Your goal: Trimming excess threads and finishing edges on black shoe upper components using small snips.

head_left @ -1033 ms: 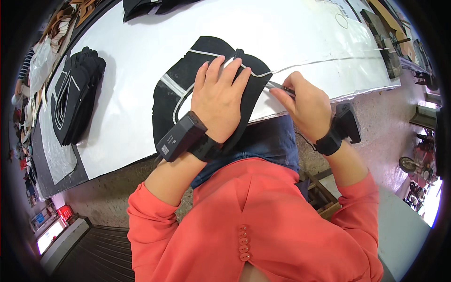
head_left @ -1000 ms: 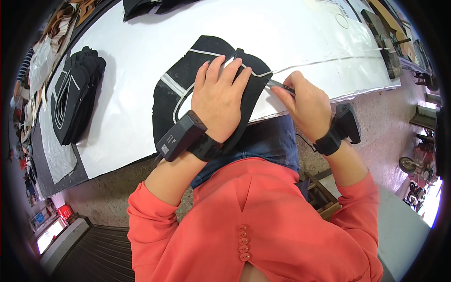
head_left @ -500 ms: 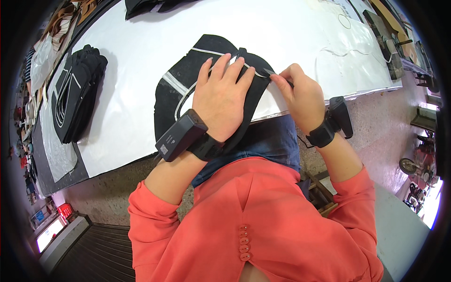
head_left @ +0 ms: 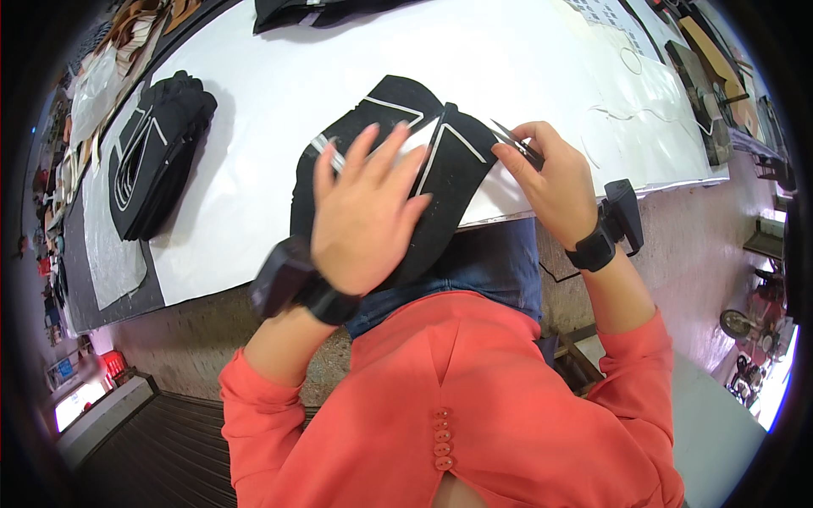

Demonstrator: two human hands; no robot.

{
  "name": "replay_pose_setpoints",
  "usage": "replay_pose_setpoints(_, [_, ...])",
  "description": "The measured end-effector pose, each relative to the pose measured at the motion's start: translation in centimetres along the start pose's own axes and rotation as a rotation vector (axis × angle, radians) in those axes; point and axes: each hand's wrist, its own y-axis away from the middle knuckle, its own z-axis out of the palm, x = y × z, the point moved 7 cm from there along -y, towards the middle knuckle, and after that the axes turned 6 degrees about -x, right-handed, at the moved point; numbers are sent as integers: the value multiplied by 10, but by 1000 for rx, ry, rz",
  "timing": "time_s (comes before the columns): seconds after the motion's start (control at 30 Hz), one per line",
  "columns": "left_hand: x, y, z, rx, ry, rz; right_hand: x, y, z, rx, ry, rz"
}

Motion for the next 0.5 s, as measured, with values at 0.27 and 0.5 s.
replay_pose_setpoints(0.27, [-93,114,-50,137,154,-471,-56,1,31,-234,180,-538])
replay_pose_setpoints(0.5, [-114,182,-10,3,384,-875,-89,-5,70,-383,300,-668])
